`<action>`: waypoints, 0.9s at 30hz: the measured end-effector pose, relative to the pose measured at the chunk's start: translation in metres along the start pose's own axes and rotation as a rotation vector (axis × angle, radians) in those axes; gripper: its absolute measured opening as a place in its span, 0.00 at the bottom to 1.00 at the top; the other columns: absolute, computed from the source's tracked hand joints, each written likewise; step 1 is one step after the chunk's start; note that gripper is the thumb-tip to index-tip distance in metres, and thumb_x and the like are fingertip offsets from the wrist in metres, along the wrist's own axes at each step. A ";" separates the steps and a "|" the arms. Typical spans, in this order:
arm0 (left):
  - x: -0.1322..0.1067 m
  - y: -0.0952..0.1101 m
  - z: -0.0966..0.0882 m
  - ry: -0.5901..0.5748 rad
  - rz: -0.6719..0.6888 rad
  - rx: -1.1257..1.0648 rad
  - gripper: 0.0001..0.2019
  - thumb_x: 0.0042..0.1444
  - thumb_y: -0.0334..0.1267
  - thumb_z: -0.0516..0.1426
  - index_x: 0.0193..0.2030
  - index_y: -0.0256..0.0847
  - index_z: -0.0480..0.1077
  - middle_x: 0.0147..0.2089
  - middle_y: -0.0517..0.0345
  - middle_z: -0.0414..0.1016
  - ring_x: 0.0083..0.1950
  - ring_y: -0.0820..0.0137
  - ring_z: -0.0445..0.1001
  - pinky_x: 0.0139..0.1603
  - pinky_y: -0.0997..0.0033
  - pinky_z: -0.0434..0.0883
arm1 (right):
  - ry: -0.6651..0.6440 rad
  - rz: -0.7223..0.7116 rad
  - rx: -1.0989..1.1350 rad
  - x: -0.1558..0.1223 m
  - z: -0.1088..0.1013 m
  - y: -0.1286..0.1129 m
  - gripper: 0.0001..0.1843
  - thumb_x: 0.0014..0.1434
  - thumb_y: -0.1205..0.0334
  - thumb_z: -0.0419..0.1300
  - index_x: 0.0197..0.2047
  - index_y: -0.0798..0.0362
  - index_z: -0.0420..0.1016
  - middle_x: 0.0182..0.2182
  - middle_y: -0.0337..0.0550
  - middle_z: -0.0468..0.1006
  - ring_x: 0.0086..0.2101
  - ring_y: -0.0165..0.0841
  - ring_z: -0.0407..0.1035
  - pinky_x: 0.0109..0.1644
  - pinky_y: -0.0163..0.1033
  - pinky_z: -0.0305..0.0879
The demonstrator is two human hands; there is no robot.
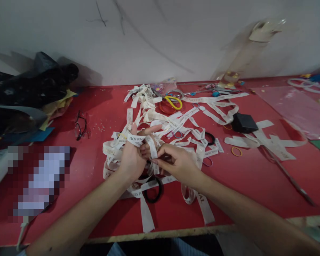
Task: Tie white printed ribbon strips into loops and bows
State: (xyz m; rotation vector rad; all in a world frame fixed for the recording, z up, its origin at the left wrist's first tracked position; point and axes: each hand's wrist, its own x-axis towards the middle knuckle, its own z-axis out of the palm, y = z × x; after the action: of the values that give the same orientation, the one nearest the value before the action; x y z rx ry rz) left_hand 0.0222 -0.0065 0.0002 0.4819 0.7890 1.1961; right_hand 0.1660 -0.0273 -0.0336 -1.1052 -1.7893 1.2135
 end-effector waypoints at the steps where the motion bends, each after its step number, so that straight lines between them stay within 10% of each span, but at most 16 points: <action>1: 0.000 0.001 0.001 0.000 -0.003 0.011 0.30 0.58 0.62 0.52 0.40 0.33 0.79 0.16 0.68 0.49 0.18 0.80 0.49 0.17 0.81 0.52 | 0.019 -0.027 -0.028 0.000 0.000 0.000 0.08 0.57 0.66 0.63 0.29 0.52 0.68 0.26 0.34 0.71 0.26 0.25 0.66 0.31 0.30 0.61; 9: -0.009 0.010 0.006 -0.039 0.033 0.089 0.32 0.59 0.62 0.50 0.31 0.34 0.80 0.14 0.65 0.50 0.18 0.79 0.52 0.19 0.79 0.55 | 0.096 -0.156 -0.088 -0.001 -0.002 -0.005 0.07 0.57 0.66 0.63 0.30 0.52 0.68 0.25 0.34 0.70 0.25 0.24 0.63 0.29 0.30 0.59; 27: -0.008 -0.012 -0.007 -0.158 0.364 0.486 0.26 0.54 0.55 0.60 0.56 0.43 0.74 0.20 0.62 0.67 0.26 0.72 0.64 0.29 0.73 0.61 | 0.127 -0.639 -0.756 -0.011 0.005 0.000 0.14 0.65 0.68 0.53 0.53 0.52 0.68 0.33 0.43 0.77 0.33 0.32 0.71 0.35 0.37 0.65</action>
State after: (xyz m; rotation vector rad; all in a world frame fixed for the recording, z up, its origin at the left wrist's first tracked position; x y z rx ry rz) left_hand 0.0228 -0.0185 -0.0105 1.1455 0.8788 1.2766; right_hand 0.1657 -0.0391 -0.0362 -0.8289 -2.3075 0.0732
